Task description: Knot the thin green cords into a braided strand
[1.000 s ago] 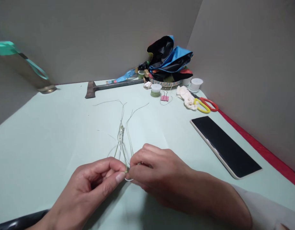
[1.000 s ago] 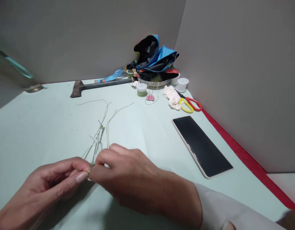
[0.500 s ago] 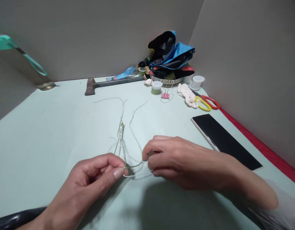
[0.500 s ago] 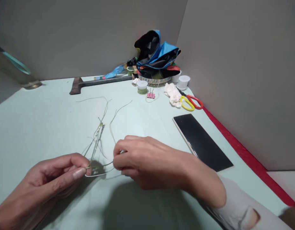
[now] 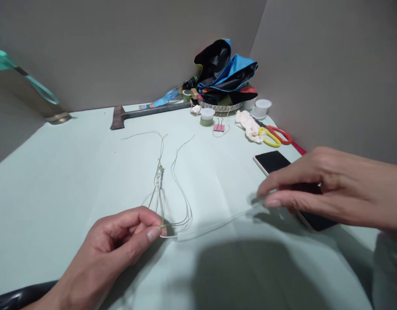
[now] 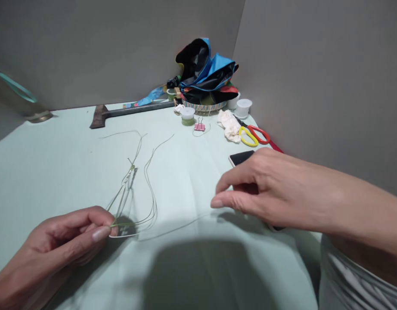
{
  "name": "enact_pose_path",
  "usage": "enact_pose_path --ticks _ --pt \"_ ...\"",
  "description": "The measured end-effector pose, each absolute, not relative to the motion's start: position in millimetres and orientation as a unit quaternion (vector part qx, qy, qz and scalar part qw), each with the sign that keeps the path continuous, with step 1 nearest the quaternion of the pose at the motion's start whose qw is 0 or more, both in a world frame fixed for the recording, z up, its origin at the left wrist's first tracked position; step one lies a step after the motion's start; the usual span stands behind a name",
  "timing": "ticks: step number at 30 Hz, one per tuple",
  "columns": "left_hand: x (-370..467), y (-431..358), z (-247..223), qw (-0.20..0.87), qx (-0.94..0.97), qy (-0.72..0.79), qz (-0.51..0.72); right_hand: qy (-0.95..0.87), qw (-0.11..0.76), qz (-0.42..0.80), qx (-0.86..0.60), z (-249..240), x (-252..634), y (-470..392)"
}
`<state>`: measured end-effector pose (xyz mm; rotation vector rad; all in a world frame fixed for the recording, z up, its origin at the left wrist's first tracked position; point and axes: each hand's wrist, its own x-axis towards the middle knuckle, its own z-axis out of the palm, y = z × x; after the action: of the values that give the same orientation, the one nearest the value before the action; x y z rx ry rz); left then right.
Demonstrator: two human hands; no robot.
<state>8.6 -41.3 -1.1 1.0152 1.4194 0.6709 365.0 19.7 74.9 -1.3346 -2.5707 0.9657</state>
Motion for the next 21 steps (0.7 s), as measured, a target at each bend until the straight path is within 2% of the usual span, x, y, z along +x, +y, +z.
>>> enact_pose_path --ticks 5,6,8,12,17,21 --pt "6.6 -43.2 -5.8 0.592 0.473 0.589 0.282 -0.841 0.207 0.273 -0.419 58.9 319.9 27.8" --pt "7.3 -43.3 -5.2 0.588 0.473 0.591 0.283 -0.845 0.207 0.282 -0.404 52.7 306.8 28.6" --pt "8.8 -42.5 -3.9 0.586 0.477 0.592 0.28 -0.866 0.143 0.319 -0.357 41.4 281.7 28.8" --pt "8.7 -38.0 -8.5 0.611 0.514 0.549 0.247 -0.911 0.015 0.305 -0.277 30.5 248.5 29.6" --pt "7.8 -36.3 -19.8 0.615 0.528 0.529 0.251 -0.939 0.01 0.197 -0.281 34.5 238.0 47.4" --pt "11.4 -35.0 -11.9 0.629 0.518 0.53 0.235 -0.949 0.024 0.126 -0.287 37.9 231.8 74.8"
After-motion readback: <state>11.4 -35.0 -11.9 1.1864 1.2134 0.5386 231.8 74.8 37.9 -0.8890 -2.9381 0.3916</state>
